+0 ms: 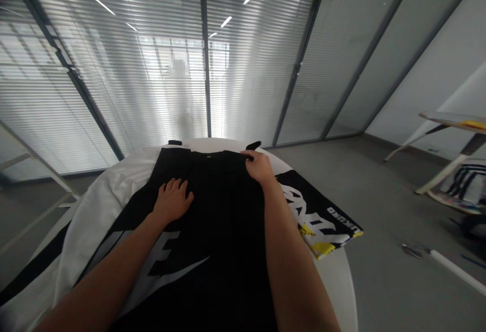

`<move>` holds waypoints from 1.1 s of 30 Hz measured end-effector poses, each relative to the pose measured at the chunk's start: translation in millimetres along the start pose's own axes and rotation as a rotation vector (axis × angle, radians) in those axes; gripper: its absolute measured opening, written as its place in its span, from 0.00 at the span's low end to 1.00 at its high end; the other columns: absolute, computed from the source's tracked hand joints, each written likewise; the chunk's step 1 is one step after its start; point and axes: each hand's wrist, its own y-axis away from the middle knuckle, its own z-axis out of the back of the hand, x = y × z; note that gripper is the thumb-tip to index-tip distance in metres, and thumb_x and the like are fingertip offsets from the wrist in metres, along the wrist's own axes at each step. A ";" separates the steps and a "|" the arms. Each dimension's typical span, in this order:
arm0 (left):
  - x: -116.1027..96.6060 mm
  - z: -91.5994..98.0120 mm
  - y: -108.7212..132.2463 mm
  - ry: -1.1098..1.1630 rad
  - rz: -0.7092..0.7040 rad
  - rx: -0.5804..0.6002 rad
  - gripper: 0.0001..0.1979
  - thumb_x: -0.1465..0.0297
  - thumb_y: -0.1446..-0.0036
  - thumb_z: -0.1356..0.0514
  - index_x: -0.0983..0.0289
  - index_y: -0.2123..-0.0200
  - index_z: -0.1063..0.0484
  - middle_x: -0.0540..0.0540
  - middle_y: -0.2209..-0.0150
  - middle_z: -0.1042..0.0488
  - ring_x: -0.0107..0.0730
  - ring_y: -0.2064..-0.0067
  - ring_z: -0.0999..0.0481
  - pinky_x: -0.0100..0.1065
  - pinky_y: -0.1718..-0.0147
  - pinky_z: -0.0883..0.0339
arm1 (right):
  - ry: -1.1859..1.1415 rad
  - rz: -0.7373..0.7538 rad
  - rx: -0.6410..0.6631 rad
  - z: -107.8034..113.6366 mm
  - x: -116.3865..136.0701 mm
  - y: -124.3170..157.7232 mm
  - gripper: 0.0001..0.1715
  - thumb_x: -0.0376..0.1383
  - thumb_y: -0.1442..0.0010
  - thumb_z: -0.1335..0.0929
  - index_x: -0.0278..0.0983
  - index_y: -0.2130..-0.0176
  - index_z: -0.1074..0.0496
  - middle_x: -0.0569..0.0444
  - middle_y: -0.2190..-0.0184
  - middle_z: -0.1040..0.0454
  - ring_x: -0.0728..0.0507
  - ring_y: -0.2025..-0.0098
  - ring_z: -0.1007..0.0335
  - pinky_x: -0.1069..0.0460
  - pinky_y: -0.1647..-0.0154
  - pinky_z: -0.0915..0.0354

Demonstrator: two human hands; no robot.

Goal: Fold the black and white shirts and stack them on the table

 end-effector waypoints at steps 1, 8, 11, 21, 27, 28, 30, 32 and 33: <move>0.0 0.2 -0.1 0.000 0.001 0.001 0.27 0.58 0.38 0.53 0.66 0.41 0.34 0.66 0.39 0.35 0.54 0.36 0.42 0.54 0.40 0.51 | -0.063 0.042 0.126 -2.4 4.9 0.6 0.24 0.30 0.43 0.37 0.39 0.49 0.24 0.55 0.50 0.23 0.43 0.45 0.30 0.50 0.41 0.40; 0.5 -0.2 -0.2 0.005 0.002 0.002 0.27 0.58 0.38 0.53 0.66 0.41 0.34 0.66 0.39 0.35 0.53 0.36 0.42 0.54 0.40 0.51 | 0.037 -0.102 0.216 -18.6 -3.6 -4.6 0.25 0.38 0.35 0.39 0.34 0.42 0.30 0.47 0.46 0.27 0.42 0.43 0.32 0.49 0.41 0.41; 0.2 -0.4 0.3 -0.003 -0.004 -0.012 0.27 0.58 0.37 0.53 0.66 0.41 0.34 0.66 0.39 0.35 0.54 0.36 0.42 0.54 0.40 0.51 | 0.267 -0.165 0.323 -36.3 -10.1 -0.4 0.30 0.41 0.33 0.41 0.37 0.35 0.41 0.45 0.36 0.39 0.37 0.35 0.44 0.42 0.36 0.49; -0.9 2.8 1.1 -0.025 -0.004 0.001 0.28 0.58 0.37 0.54 0.67 0.41 0.34 0.66 0.39 0.35 0.53 0.36 0.42 0.54 0.40 0.50 | 0.485 -0.354 0.419 -66.8 -11.2 12.1 0.35 0.39 0.32 0.46 0.35 0.30 0.55 0.36 0.30 0.59 0.28 0.30 0.66 0.32 0.35 0.62; -0.1 0.0 1.0 -0.019 -0.004 -0.006 0.28 0.59 0.37 0.54 0.67 0.41 0.34 0.66 0.40 0.34 0.54 0.36 0.42 0.54 0.40 0.50 | 0.477 -0.279 0.228 -79.9 -6.2 18.3 0.34 0.47 0.32 0.48 0.41 0.31 0.53 0.41 0.30 0.57 0.30 0.29 0.69 0.30 0.35 0.66; 0.1 -0.4 1.0 -0.015 -0.005 -0.012 0.28 0.59 0.37 0.54 0.67 0.41 0.34 0.66 0.40 0.34 0.54 0.36 0.42 0.54 0.40 0.50 | 0.475 -0.269 0.232 -82.1 -5.6 19.6 0.35 0.48 0.32 0.48 0.41 0.31 0.53 0.41 0.30 0.57 0.29 0.29 0.69 0.30 0.35 0.66; 0.3 -0.7 0.8 -0.008 -0.007 -0.019 0.27 0.59 0.38 0.53 0.67 0.41 0.34 0.66 0.40 0.34 0.54 0.37 0.42 0.54 0.40 0.51 | 0.461 -0.273 0.272 -83.6 -4.6 20.5 0.35 0.49 0.32 0.48 0.41 0.31 0.51 0.41 0.30 0.56 0.28 0.30 0.67 0.29 0.36 0.66; 0.5 -0.2 0.4 0.001 -0.005 -0.010 0.28 0.59 0.38 0.53 0.68 0.41 0.34 0.67 0.39 0.35 0.54 0.36 0.42 0.55 0.40 0.51 | 0.432 -0.273 0.303 -80.2 -3.4 18.0 0.34 0.49 0.31 0.50 0.41 0.33 0.47 0.41 0.31 0.52 0.28 0.30 0.62 0.28 0.37 0.62; 0.6 0.2 0.2 0.005 -0.005 -0.002 0.28 0.59 0.38 0.54 0.68 0.41 0.34 0.67 0.39 0.35 0.55 0.36 0.42 0.55 0.40 0.51 | 0.418 -0.262 0.304 -76.9 -2.6 15.6 0.33 0.48 0.31 0.51 0.40 0.34 0.45 0.40 0.33 0.48 0.28 0.31 0.58 0.28 0.38 0.58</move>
